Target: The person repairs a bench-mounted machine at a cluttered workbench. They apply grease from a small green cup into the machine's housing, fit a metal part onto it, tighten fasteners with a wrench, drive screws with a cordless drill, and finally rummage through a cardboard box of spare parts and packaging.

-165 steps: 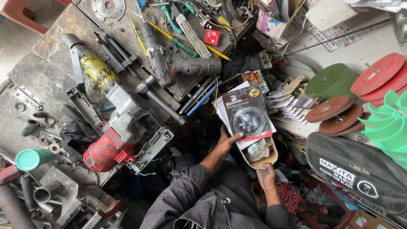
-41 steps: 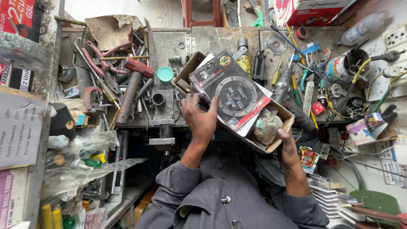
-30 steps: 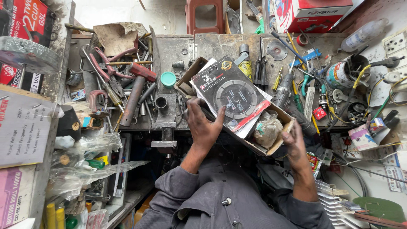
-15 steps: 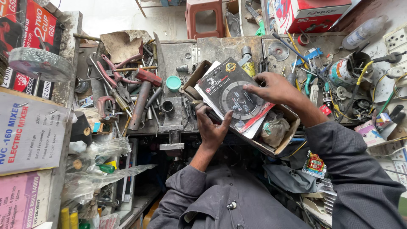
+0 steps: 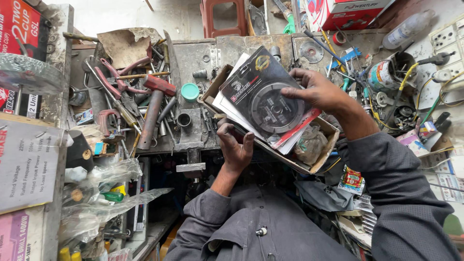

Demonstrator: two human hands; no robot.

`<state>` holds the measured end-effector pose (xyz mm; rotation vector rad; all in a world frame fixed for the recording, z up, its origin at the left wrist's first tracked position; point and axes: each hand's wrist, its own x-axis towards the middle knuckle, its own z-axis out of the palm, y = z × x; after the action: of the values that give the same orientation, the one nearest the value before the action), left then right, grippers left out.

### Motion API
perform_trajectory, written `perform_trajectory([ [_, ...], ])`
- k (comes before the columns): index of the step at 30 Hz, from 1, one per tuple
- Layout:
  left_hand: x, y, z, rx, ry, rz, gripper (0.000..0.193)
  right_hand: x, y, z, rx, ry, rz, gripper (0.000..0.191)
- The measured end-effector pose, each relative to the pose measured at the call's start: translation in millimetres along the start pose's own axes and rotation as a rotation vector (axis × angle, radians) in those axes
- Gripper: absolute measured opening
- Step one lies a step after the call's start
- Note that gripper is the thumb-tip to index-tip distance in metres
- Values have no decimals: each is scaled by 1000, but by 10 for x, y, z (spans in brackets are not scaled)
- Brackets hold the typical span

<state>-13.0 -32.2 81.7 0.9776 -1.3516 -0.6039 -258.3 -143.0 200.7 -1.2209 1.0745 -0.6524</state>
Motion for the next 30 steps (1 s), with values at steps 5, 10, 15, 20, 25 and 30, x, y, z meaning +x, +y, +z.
perform_trajectory([
  [5, 54, 71, -48, 123, -1, 91, 50, -329, -25, -535, 155, 291, -141, 53],
  [10, 86, 146, -118, 241, -32, 105, 48, -761, 372, -1204, 356, 450, -312, 41],
  [15, 58, 129, -152, 278, -59, 107, 44, -951, 1160, -1550, 419, 602, -73, 32],
  [20, -12, 78, -215, 263, -56, 91, 44, -942, 1694, -1577, 396, 668, 173, 31],
  [25, -73, 68, -267, 270, -69, 69, 48, -818, 1904, -1520, 308, 663, 230, 34],
  [30, -108, 68, -312, 284, -72, 60, 50, -844, 2052, -1426, 48, 683, 218, 40],
])
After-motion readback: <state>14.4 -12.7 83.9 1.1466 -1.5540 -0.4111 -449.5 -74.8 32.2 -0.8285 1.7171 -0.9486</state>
